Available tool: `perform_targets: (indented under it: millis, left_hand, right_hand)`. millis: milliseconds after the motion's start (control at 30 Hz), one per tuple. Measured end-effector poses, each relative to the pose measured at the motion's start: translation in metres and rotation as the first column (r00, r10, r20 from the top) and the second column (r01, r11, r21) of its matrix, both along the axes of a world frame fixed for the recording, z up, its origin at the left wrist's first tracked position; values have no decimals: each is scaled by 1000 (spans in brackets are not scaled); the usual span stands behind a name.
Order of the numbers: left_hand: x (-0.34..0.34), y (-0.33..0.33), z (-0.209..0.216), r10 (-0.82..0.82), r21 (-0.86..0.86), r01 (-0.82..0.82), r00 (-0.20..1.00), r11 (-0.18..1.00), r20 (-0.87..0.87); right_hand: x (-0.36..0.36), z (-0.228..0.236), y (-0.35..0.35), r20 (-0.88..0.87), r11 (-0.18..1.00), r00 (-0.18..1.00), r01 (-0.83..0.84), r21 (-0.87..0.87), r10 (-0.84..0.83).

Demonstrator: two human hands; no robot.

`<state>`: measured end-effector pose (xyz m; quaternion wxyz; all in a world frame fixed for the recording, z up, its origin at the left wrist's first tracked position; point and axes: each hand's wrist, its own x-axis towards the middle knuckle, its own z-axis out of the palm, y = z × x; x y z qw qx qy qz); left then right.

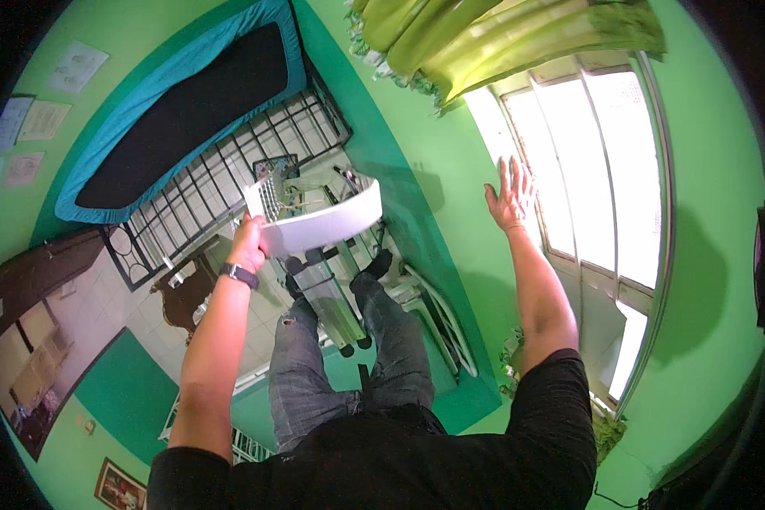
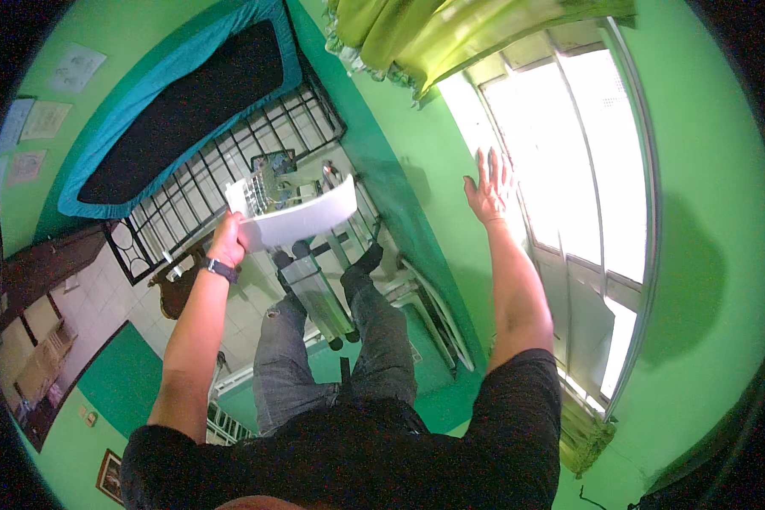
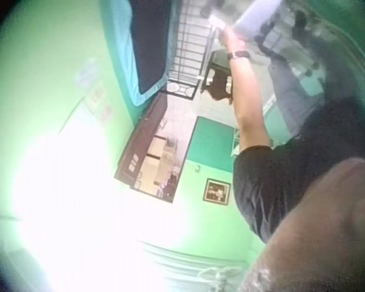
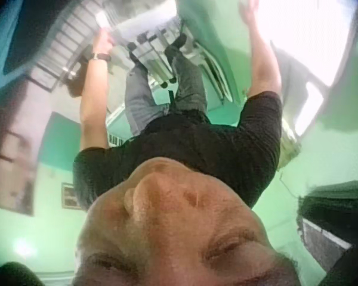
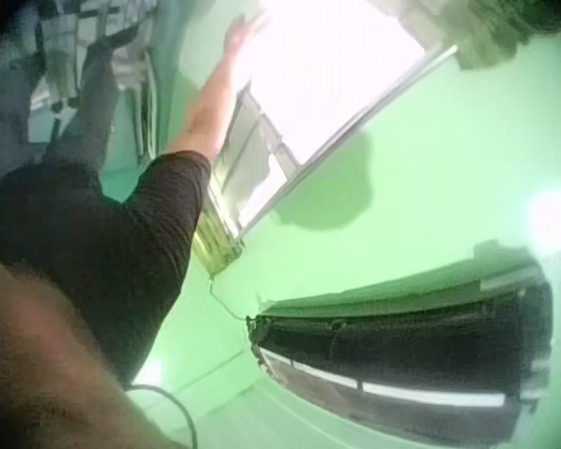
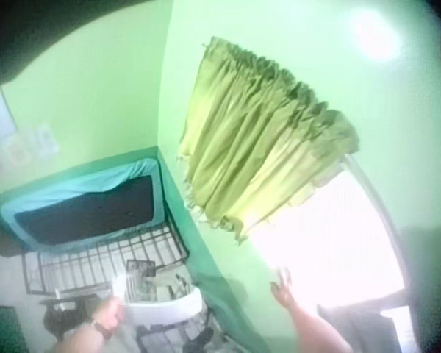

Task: The person positions a ladder, climbs it to reach a wall-mounted air conditioner, removes the outer cover, disconnects internal wiring by hand, and then removes the internal drainage components.

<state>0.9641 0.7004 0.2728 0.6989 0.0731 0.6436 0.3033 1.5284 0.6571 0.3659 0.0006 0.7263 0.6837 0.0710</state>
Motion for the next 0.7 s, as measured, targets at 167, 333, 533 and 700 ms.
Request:
perform_targets:
  millis: [167, 333, 533, 700]
  left_hand:
    - [-4, 28, -74, 46, -198, -35, 998, 980, 52]
    - [16, 62, -110, 61, -230, -35, 992, 973, 108]
    - [29, 96, -116, 116, -240, -96, 991, 966, 69]
    - [30, 98, -151, 176, -249, -172, 984, 953, -4]
  right_hand:
    - [-6, 2, -1, 113, 1000, 994, -16, 13, 14]
    - [1, -4, 1, 128, 998, 991, -53, 28, 49]
    - [3, -3, 2, 128, 995, 988, -90, 41, 84]
    - [3, -2, 1, 133, 998, 989, -69, 11, 67]
